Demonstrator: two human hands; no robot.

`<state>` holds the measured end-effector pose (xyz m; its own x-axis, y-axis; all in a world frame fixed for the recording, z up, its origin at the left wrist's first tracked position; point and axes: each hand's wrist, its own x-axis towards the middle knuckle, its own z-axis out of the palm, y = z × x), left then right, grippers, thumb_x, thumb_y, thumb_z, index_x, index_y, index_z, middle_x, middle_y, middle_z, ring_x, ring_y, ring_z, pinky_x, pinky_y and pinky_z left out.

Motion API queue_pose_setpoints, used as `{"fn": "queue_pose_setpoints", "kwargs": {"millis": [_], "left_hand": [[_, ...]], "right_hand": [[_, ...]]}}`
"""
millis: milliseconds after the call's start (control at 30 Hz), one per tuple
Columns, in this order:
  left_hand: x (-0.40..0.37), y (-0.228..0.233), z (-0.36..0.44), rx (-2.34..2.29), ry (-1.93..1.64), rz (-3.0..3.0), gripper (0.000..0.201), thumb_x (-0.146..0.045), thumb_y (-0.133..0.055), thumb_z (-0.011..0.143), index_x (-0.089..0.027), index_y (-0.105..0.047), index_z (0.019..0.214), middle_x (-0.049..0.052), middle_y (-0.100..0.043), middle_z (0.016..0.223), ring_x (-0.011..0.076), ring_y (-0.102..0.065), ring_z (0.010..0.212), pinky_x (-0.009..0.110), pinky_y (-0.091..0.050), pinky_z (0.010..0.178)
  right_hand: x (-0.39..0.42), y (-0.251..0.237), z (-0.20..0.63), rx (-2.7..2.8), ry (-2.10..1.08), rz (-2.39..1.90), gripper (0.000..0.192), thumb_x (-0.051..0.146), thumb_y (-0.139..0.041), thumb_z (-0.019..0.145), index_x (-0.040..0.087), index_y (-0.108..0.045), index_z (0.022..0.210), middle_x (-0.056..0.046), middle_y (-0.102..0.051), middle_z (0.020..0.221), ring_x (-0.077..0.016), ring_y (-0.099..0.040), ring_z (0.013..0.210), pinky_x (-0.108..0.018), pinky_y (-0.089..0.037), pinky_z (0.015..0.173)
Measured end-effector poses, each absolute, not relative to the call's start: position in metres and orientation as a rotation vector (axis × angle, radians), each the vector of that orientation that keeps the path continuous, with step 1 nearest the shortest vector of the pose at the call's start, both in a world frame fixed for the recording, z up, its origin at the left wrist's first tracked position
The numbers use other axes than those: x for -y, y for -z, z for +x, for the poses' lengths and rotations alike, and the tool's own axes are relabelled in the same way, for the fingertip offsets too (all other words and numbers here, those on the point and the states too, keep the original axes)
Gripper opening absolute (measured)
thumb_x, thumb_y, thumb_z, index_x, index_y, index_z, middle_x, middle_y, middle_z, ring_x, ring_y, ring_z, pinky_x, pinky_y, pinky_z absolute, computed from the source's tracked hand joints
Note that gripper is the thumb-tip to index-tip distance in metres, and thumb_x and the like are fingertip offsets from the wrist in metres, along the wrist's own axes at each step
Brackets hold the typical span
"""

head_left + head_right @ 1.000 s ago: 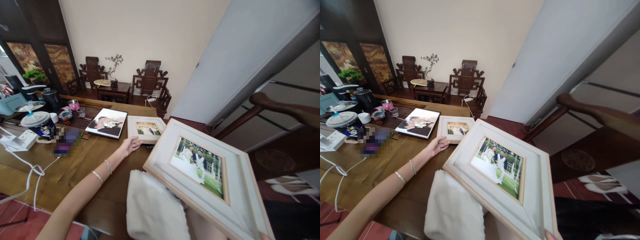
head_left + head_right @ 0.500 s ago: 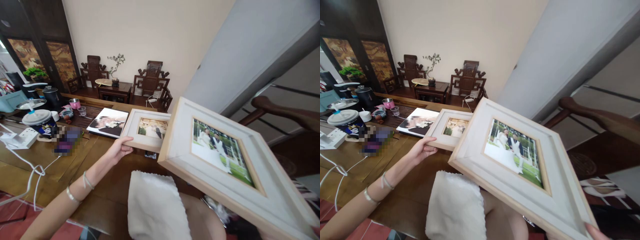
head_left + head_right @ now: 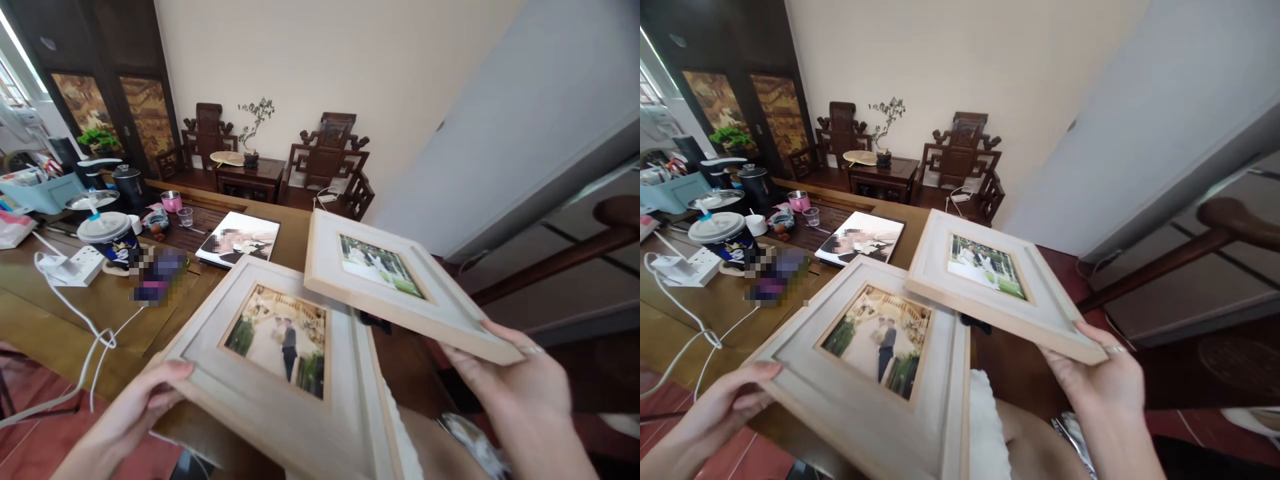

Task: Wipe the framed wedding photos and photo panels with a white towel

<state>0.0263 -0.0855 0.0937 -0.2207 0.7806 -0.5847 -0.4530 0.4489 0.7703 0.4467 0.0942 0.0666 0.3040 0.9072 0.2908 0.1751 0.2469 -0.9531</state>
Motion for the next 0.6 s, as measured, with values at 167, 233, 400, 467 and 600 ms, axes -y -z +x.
{"fn": "queue_pose_setpoints", "kwargs": {"millis": [167,233,400,467,600], "left_hand": [[0.122,-0.074,0.01,-1.59,-1.169,0.202,0.021,-0.031,-0.08,0.052,-0.021,-0.063,0.055,0.0,-0.061,0.052,0.0211,-0.064,0.06,0.027,-0.052,0.052],[0.13,-0.068,0.008,-1.613,-1.161,0.179,0.022,-0.032,-0.081,0.052,-0.021,-0.067,0.065,0.0,-0.062,0.052,0.0237,-0.065,0.064,0.028,-0.052,0.05],[0.133,-0.059,0.01,-1.624,-1.221,0.081,0.041,-0.026,-0.083,0.046,-0.02,-0.069,0.085,-0.001,-0.063,0.055,0.0259,-0.067,0.067,0.029,-0.054,0.053],[0.132,-0.055,0.01,-1.628,-1.244,0.069,0.043,-0.026,-0.082,0.047,-0.021,-0.069,0.087,-0.002,-0.06,0.051,0.0265,-0.066,0.064,0.031,-0.054,0.052],[0.128,-0.048,0.008,-1.627,-1.248,0.095,0.037,-0.027,-0.082,0.049,-0.021,-0.069,0.083,-0.003,-0.055,0.046,0.0246,-0.064,0.058,0.03,-0.052,0.048]], "right_hand": [[-0.136,-0.045,0.421,0.921,-1.226,-1.204,0.037,0.02,-0.04,0.085,0.007,-0.066,0.062,-0.022,-0.07,0.097,-0.0324,-0.068,0.091,-0.037,-0.052,0.066],[-0.143,-0.033,0.416,0.831,-1.295,-1.165,0.026,0.015,-0.042,0.081,0.01,-0.064,0.067,-0.017,-0.071,0.091,-0.0291,-0.069,0.086,-0.036,-0.055,0.067],[-0.161,-0.016,0.395,0.451,-1.376,-1.095,0.019,0.006,-0.046,0.067,0.015,-0.059,0.078,-0.006,-0.069,0.08,-0.0192,-0.068,0.069,-0.036,-0.062,0.061],[-0.17,-0.011,0.39,0.426,-1.392,-1.094,0.017,0.006,-0.049,0.066,0.015,-0.057,0.077,-0.004,-0.067,0.077,-0.0182,-0.066,0.067,-0.035,-0.062,0.058],[-0.191,0.003,0.388,0.456,-1.403,-1.11,0.014,0.007,-0.051,0.065,0.016,-0.055,0.074,-0.002,-0.065,0.073,-0.0182,-0.065,0.066,-0.035,-0.062,0.058]]}}
